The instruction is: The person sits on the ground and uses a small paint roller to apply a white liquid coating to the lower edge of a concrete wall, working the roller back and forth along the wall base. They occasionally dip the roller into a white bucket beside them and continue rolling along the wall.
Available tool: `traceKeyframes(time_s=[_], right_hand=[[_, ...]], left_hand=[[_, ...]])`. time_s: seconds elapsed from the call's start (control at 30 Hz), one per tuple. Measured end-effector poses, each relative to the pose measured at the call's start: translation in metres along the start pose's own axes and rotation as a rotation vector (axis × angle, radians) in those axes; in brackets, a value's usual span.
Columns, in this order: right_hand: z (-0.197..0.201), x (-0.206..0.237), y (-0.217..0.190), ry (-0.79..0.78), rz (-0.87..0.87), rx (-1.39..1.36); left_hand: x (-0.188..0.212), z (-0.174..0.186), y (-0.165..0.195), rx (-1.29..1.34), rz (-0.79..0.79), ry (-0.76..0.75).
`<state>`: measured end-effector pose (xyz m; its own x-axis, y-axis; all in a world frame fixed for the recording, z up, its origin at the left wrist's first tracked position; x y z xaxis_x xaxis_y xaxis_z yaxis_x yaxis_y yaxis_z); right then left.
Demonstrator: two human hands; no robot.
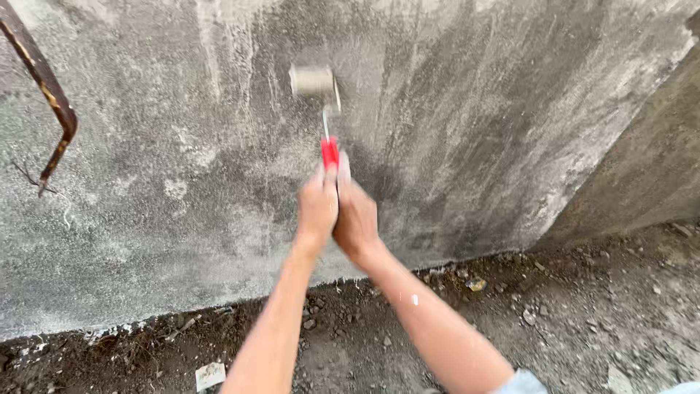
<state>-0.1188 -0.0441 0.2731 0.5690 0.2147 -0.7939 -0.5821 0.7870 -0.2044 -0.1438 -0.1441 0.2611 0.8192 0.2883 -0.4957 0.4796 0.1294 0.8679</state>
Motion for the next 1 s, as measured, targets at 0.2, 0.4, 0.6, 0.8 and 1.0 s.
traceKeyframes(time_s=[0.2,0.4,0.6,0.8,1.0], right_hand=[[-0.088,0.155,0.041,-0.473,-0.272,0.049],[-0.144,0.273,0.061,-0.72,-0.354,0.112],[-0.145,0.314,0.06,-0.616,-0.432,-0.102],[-0.135,0.274,0.059,-0.365,-0.553,-0.502],[-0.126,0.217,0.024,-0.353,-0.743,-0.719]], left_hand=[[0.122,0.007,-0.14,0.042,0.449,0.026],[0.212,0.009,-0.206,0.306,0.681,0.093],[0.247,0.007,-0.225,0.159,0.943,0.259],[0.209,0.008,-0.196,0.244,0.525,0.219],[0.191,0.013,-0.192,0.457,0.776,0.233]])
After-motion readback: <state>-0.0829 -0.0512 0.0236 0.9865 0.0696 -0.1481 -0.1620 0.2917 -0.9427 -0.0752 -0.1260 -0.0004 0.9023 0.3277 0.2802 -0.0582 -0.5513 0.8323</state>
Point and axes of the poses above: each hand's wrist, its own x-axis away from the middle knuckle, its own z-axis out of the back of the hand, y = z × x, the point moved 6 cm from there along -x, towards the middle knuckle, and after that the axes turned 13 degrees about x, right-handed, at the moved point
